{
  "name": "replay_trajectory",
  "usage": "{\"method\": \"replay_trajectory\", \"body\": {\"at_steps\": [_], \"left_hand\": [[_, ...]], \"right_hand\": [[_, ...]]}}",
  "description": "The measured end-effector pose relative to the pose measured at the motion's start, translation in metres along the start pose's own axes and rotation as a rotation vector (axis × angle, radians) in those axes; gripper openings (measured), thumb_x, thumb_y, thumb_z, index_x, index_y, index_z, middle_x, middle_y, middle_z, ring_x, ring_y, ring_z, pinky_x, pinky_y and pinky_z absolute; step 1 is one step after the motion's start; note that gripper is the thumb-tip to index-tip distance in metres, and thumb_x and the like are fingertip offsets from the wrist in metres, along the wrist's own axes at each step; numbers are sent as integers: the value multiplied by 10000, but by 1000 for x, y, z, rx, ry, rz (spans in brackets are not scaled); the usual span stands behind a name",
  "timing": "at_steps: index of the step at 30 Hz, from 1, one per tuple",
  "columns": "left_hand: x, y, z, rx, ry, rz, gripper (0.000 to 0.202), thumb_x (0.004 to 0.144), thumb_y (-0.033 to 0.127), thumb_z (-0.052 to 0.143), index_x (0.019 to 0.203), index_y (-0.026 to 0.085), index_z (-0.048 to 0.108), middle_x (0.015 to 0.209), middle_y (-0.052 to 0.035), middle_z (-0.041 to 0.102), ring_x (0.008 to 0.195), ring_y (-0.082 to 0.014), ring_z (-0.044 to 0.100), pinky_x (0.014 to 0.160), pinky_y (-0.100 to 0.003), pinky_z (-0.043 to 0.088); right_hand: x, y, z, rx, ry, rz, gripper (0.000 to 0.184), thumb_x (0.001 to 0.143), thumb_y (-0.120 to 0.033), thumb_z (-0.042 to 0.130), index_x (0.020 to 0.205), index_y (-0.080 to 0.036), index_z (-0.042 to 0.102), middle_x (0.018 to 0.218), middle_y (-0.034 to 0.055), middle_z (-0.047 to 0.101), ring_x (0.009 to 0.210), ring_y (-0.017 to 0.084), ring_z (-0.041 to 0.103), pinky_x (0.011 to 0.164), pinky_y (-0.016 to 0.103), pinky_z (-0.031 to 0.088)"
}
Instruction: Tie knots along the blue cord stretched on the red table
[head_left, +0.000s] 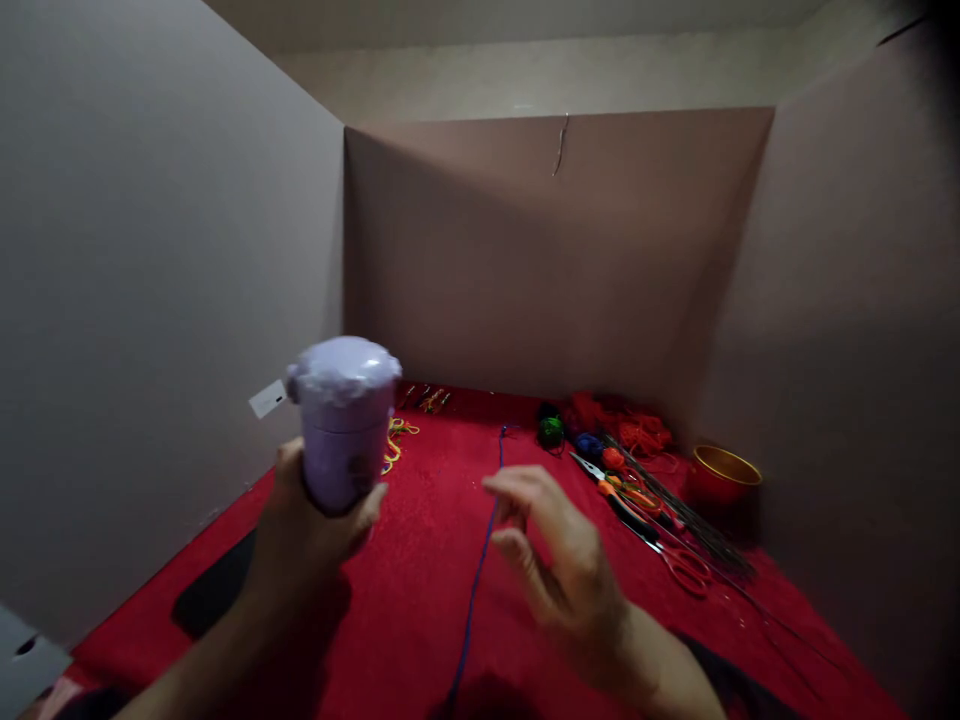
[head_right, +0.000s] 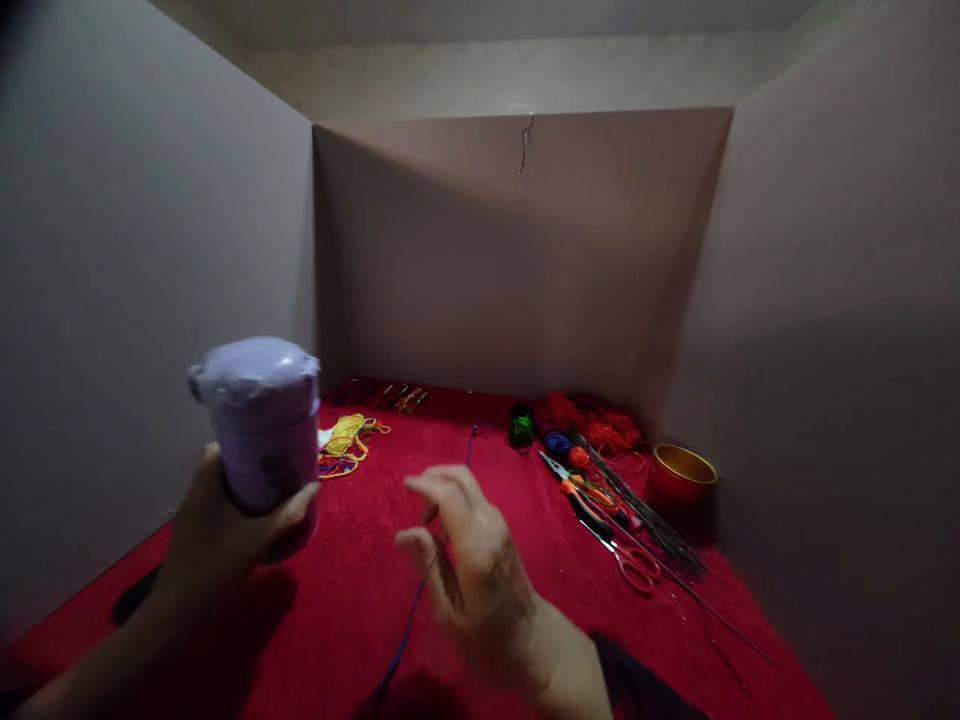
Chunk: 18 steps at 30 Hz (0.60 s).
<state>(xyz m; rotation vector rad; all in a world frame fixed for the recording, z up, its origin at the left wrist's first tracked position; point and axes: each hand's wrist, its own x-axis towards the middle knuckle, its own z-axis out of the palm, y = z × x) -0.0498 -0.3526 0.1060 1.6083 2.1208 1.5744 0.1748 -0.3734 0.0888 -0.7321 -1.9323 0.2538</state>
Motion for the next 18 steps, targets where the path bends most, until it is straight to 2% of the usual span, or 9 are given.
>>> {"method": "replay_trajectory", "body": {"at_steps": [3, 6, 8, 11, 15, 18], "left_hand": [[-32, 9, 15, -24, -60, 174, 594, 515, 376, 700, 1041, 235, 463, 806, -8, 619, 644, -202, 598, 535, -299, 481], [-54, 6, 31, -76, -104, 365, 582, 601, 353, 656, 1121, 278, 405, 971, -49, 617, 801, -238, 621, 637, -332, 513], [-62, 2, 39, -84, -97, 454, 592, 634, 348, 645, 1155, 281, 374, 1012, -64, 603, 850, -250, 620, 677, -350, 520], [-69, -4, 46, -88, -79, 512, 591, 653, 303, 634, 1177, 277, 362, 1015, -66, 594, 842, -240, 624, 690, -350, 527], [-72, -5, 46, -173, -204, 519, 596, 635, 242, 633, 1169, 279, 371, 993, -46, 605, 790, -214, 634, 648, -314, 538], [-73, -6, 43, -229, -335, 471, 580, 641, 236, 629, 1162, 280, 378, 942, -29, 624, 734, -196, 635, 622, -298, 541]], "right_hand": [[33, -34, -28, -116, 28, 31, 546, 843, -495, 493, 1292, -213, 363, 1093, 108, 527, 949, 235, 548, 775, 378, 495], [45, -52, -39, -215, -3, -4, 659, 770, -555, 560, 1304, -232, 350, 1025, 92, 551, 899, 246, 576, 705, 368, 506], [44, -54, -40, -272, -20, -2, 638, 759, -537, 585, 1274, -222, 380, 958, 81, 568, 825, 228, 593, 648, 339, 504], [42, -55, -41, -343, -64, 37, 511, 744, -471, 630, 1151, -208, 469, 850, 49, 581, 702, 178, 585, 571, 287, 481], [48, -56, -50, -314, -224, 39, 337, 749, -374, 639, 1025, -216, 529, 750, -9, 577, 599, 114, 537, 513, 231, 455], [57, -56, -62, -227, -314, -40, 391, 739, -372, 647, 1083, -226, 533, 831, -10, 600, 668, 110, 568, 575, 233, 489]]}}
